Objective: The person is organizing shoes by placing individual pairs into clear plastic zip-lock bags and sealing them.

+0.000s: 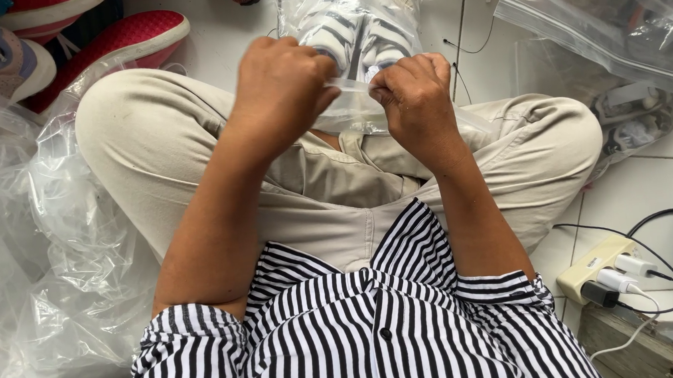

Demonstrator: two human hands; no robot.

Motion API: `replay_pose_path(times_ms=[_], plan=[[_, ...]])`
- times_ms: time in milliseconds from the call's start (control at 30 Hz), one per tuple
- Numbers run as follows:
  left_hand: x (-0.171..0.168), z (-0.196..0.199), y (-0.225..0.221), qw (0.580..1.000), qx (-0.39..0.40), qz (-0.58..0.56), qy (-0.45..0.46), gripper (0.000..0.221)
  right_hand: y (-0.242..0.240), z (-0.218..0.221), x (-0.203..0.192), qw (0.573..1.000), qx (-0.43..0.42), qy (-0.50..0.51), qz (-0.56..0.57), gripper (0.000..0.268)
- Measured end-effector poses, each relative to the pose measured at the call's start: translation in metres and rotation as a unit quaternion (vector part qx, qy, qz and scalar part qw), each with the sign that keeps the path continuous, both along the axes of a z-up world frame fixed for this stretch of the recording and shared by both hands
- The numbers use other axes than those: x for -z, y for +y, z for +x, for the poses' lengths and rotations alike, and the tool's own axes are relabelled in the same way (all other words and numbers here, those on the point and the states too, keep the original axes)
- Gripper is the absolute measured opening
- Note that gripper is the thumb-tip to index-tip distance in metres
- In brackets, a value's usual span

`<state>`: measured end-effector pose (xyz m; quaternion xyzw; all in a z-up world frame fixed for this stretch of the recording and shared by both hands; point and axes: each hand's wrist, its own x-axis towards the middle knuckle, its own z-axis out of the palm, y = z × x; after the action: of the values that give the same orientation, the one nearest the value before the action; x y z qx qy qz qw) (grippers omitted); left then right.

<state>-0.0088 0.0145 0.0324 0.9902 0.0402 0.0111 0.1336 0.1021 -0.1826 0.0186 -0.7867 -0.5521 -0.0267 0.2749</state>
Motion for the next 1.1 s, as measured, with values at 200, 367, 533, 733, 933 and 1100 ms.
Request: replay_pose_path(times_ms=[200, 367, 533, 733, 933, 1100], plan=[[0.013, -0.007, 0.008, 0.994, -0.014, -0.003, -0.107, 0.014, 0.004, -0.003, -0.009, 0.999, -0.016, 0.043, -0.027, 0.014], [0.014, -0.007, 0.007, 0.993, -0.008, -0.013, -0.114, 0.014, 0.014, -0.003, 0.002, 0.999, -0.03, 0.039, -0.008, 0.01], [0.005, -0.003, 0.004, 0.999, 0.007, -0.018, -0.036, 0.009, 0.018, -0.003, 0.003, 0.998, -0.032, 0.031, 0.032, 0.015], [0.018, 0.0, 0.003, 0.994, 0.03, 0.011, -0.106, 0.018, 0.016, -0.003, 0.002, 0.998, -0.032, 0.016, 0.051, 0.015], [0.019, -0.001, 0.004, 0.991, 0.042, -0.02, -0.126, 0.02, 0.017, -0.006, 0.001, 0.997, -0.036, 0.017, 0.073, 0.016], [0.015, -0.001, 0.001, 0.988, 0.035, -0.034, -0.144, 0.02, 0.017, -0.008, 0.0, 0.997, -0.033, 0.02, 0.073, 0.017]])
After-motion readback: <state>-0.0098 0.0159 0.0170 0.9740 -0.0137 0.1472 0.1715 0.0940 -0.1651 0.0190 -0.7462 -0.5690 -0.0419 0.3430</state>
